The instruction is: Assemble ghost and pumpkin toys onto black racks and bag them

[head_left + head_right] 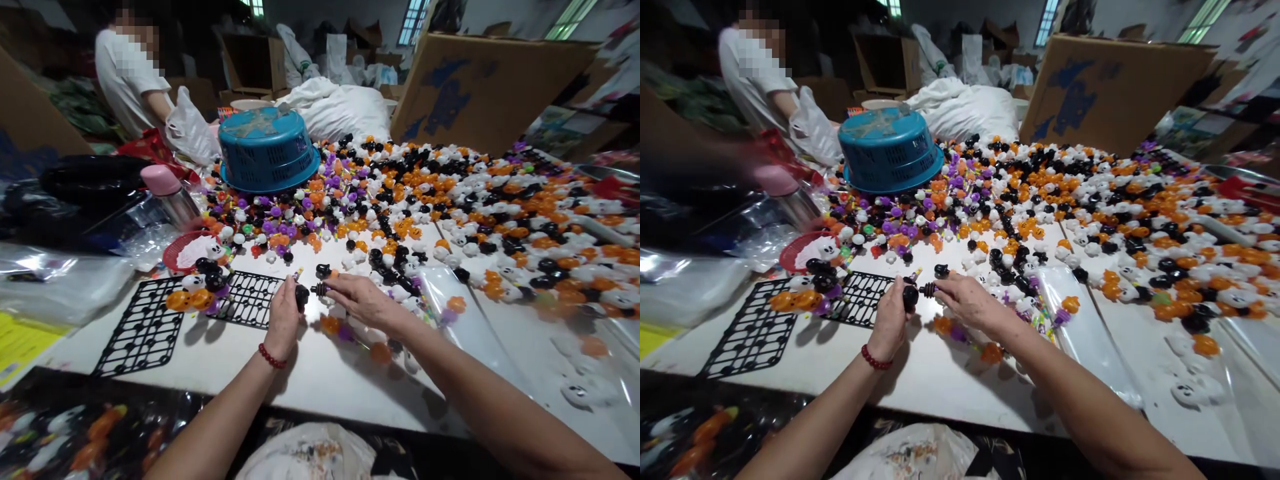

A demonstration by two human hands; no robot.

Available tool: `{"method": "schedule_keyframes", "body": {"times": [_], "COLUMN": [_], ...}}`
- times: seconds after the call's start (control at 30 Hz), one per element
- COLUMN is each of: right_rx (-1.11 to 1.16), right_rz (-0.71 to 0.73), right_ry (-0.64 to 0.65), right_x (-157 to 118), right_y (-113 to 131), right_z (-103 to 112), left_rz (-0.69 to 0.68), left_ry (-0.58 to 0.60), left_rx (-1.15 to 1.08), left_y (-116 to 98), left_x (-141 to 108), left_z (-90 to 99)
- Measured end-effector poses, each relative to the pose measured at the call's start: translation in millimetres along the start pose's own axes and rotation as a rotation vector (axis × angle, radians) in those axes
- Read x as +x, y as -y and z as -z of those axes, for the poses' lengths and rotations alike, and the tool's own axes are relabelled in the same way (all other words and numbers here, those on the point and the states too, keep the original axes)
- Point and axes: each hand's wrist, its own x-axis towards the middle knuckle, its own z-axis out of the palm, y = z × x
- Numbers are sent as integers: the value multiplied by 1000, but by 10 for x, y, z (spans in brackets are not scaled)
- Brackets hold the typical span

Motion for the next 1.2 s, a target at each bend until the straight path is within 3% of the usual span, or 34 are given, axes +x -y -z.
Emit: {"method": "schedule_keyframes", "body": {"times": [0.33, 0.53, 0.7, 0.8, 0.9, 1.0, 1.1, 1.2], "right_rx": [-54, 10, -50, -83, -91, -289, -529, -605], "right_rz": [-26, -49, -93, -77, -36, -169, -313, -389], "right_ry": [42, -8, -37, 14, 37, 7, 54, 48], "right_x": [-243, -308, -389, -347, -163, 147, 474, 708], "right_y": [174, 260, 316, 299, 173, -102, -472, -820], "right_z": [72, -99, -385, -420, -267, -26, 183, 310], "left_rz": [-174, -257, -164, -101, -212, -354, -445, -530], "left_ry": [78, 55, 144, 163, 98, 37, 120, 204], "left_rx": [256, 381, 361, 317, 408, 674, 915, 1014], "left_y": [-45, -117, 11, 92, 112, 126, 188, 257], "left_x": [-169, -352, -471, -436, -342, -265, -255, -280], "left_z": [-81, -122, -120, -42, 76, 164, 180, 159]}}
